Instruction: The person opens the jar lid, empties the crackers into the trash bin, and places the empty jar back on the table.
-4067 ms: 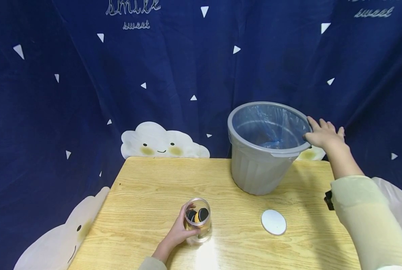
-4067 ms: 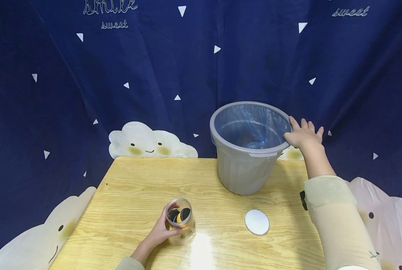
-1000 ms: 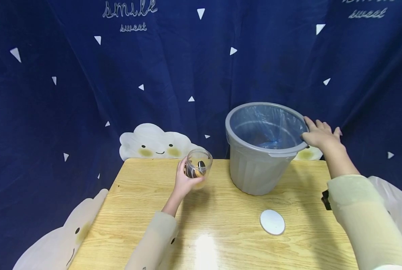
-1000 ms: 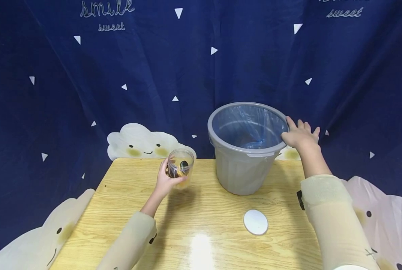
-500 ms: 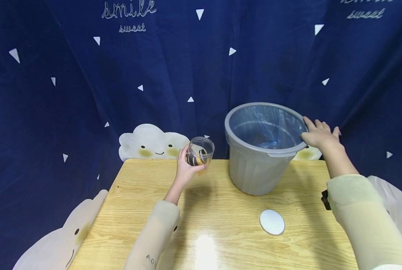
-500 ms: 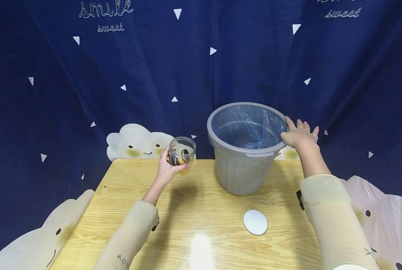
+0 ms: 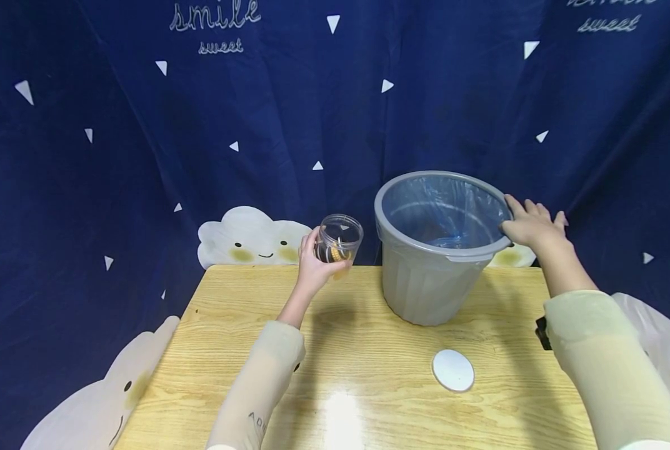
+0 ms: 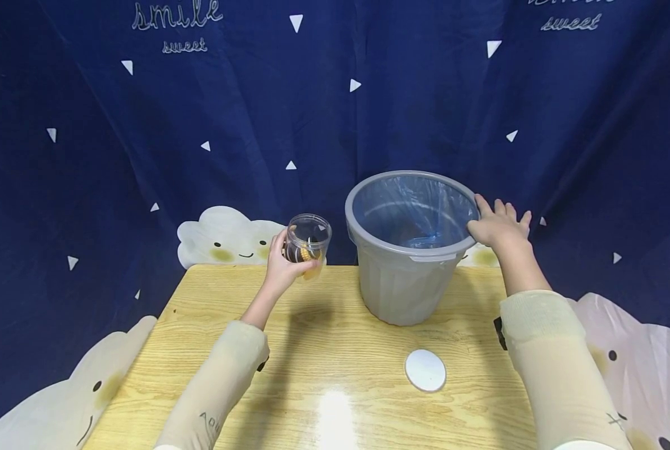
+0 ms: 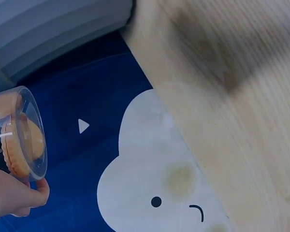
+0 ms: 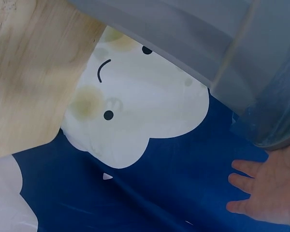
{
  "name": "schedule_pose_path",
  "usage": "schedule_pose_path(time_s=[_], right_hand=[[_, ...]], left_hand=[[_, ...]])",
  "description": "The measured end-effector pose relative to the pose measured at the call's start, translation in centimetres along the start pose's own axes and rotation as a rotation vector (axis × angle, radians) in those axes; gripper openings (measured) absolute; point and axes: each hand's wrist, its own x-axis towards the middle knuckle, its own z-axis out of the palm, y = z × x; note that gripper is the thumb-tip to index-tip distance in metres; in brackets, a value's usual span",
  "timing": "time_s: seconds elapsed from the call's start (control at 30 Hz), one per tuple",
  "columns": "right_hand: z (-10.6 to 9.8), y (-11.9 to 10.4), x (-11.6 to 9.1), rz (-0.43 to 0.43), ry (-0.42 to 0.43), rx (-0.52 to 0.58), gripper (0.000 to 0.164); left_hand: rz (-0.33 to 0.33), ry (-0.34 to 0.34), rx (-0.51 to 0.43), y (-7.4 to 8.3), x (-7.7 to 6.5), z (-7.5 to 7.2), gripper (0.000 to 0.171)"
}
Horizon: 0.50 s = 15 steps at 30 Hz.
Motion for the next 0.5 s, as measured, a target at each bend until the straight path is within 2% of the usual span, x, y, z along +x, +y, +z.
schedule_pose_path(time_s=[0.27, 0.5], right_hand=[[-0.1, -0.1, 0.0, -0.003, 0.001, -0.003, 0.07], [-0.1, -0.1, -0.1, -0.001, -0.002, 0.002, 0.07]], left_hand=[[0.037, 0.008, 0.005, 1.0, 0.9, 0.0, 0.086], [0.044, 0.006, 0.036, 2.0, 1.7, 0.0, 0.085]])
